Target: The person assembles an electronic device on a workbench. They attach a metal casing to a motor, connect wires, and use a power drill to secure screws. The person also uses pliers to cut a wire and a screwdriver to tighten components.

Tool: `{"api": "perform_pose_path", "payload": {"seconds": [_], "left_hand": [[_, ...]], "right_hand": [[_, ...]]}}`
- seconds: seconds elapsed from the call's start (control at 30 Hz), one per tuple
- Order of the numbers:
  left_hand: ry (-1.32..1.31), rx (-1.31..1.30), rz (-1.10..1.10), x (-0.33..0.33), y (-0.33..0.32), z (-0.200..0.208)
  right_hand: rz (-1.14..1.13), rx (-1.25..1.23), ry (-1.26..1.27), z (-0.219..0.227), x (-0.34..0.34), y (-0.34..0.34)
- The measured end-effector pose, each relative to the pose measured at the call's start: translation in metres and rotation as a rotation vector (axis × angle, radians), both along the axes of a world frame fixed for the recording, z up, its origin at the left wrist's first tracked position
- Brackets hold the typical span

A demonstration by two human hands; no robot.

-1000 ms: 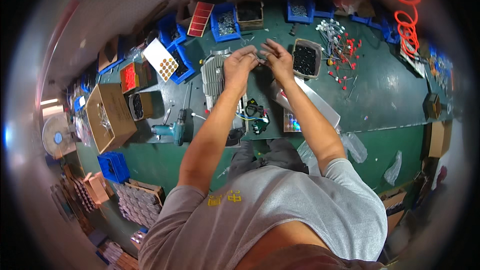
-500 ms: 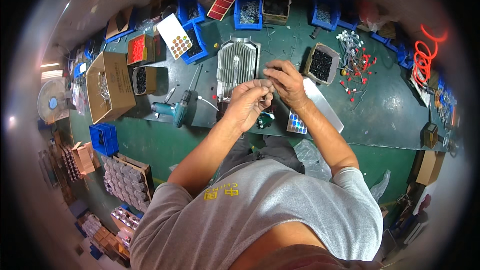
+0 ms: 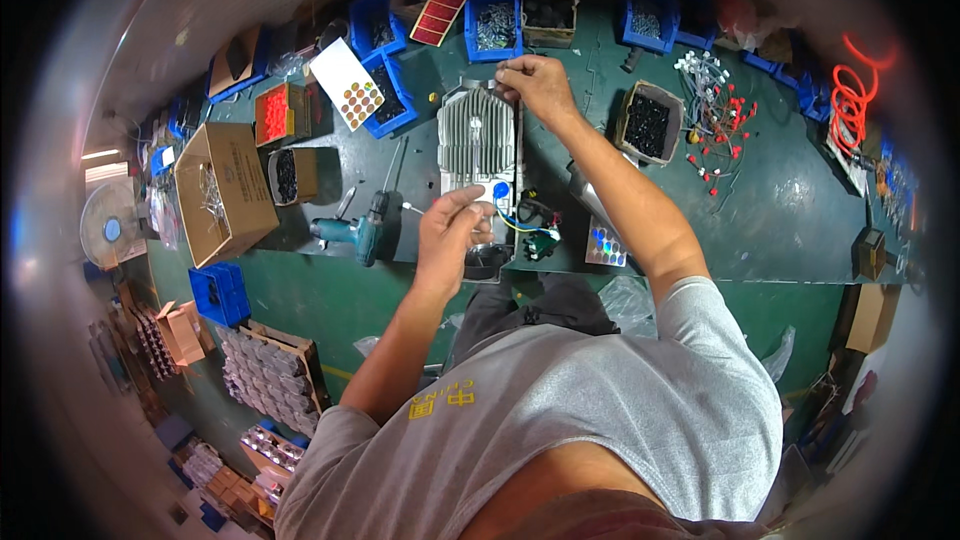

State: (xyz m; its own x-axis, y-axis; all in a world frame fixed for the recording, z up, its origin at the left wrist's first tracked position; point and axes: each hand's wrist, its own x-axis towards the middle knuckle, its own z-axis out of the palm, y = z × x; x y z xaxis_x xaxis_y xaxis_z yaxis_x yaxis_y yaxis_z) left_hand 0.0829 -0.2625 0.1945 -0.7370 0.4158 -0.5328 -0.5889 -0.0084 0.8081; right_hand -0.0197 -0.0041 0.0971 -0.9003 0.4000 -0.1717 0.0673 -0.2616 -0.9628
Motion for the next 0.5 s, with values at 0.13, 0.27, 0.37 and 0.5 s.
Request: {"api": "perform_pose_path", "payload": {"seconds": [0.13,0.27,0.37,0.5], "left_hand": [[-0.044,-0.027,-0.010,0.006,-0.007,-0.010],[-0.056,-0.033,-0.041,0.007,-0.003,-0.013],[-0.051,-0.032,-0.060,0.005,-0.002,-0.018],[-0.052,-0.034,-0.070,0.003,-0.001,-0.018]], "right_hand": [[0.014,0.072,-0.047,-0.007,-0.007,-0.001],[0.007,0.102,-0.056,-0.008,-0.009,0.001],[0.022,0.145,-0.059,-0.006,-0.009,0.001],[0.026,0.181,-0.074,-0.003,-0.009,-0.001]]}}
